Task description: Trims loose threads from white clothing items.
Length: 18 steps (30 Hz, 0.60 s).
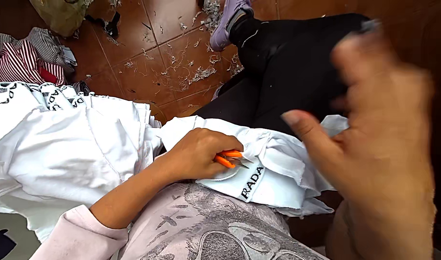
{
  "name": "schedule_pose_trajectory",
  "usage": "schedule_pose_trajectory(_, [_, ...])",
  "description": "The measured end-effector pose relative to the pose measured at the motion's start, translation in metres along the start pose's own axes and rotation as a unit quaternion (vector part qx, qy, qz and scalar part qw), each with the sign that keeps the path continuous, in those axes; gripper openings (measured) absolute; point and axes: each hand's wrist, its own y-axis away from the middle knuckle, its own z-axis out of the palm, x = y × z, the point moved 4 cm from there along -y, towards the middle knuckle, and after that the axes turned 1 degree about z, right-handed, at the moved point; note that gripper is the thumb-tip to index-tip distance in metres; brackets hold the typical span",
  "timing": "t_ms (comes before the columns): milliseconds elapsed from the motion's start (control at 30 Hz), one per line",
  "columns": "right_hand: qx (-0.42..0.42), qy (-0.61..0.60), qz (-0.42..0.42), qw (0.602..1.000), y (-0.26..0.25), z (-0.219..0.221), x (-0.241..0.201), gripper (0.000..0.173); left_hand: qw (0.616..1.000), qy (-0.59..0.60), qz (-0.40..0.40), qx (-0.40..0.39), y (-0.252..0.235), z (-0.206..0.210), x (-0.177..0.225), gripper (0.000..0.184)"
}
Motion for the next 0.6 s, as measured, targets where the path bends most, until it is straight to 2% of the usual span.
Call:
schedule_pose_trajectory(100, [-0.086,-0.089,0.000,0.992,0.016,0.024,0.004,0.050,0.998,-0.008,0.034,0.057,0.005,-0.002,0.007,0.010])
schedule_pose_trajectory(200, [-0.086,-0.168,0.014,0.982,0.035,0.033,0.009,0.030,0.990,-0.051,0.063,0.113,0.012,-0.005,0.018,0.012])
schedule_pose_trajectory(267, [-0.080,-0.233,0.016,0.969,0.043,0.033,0.011,0.028,0.983,-0.096,0.085,0.133,0.016,-0.004,0.026,0.011])
schedule_pose_trajectory(333, [-0.093,-0.243,-0.002,0.966,0.047,0.032,0.012,0.034,0.976,-0.129,0.105,0.139,0.020,-0.002,0.033,0.011])
schedule_pose_trajectory(400, [-0.090,-0.206,-0.019,0.974,0.049,0.031,0.012,0.031,0.975,-0.137,0.119,0.125,0.024,0.003,0.037,0.011])
schedule_pose_trajectory(467, [-0.060,-0.176,-0.018,0.982,0.052,0.030,0.011,0.019,0.986,-0.111,0.106,0.067,0.025,0.006,0.038,0.013])
schedule_pose_trajectory(533, [-0.032,-0.200,-0.005,0.979,0.055,0.029,0.012,0.014,0.997,-0.041,0.059,-0.011,0.022,0.003,0.037,0.024])
schedule_pose_trajectory(600, [-0.012,-0.253,0.001,0.967,0.058,0.027,0.014,0.011,0.998,0.052,0.018,-0.034,0.017,-0.009,0.039,0.041])
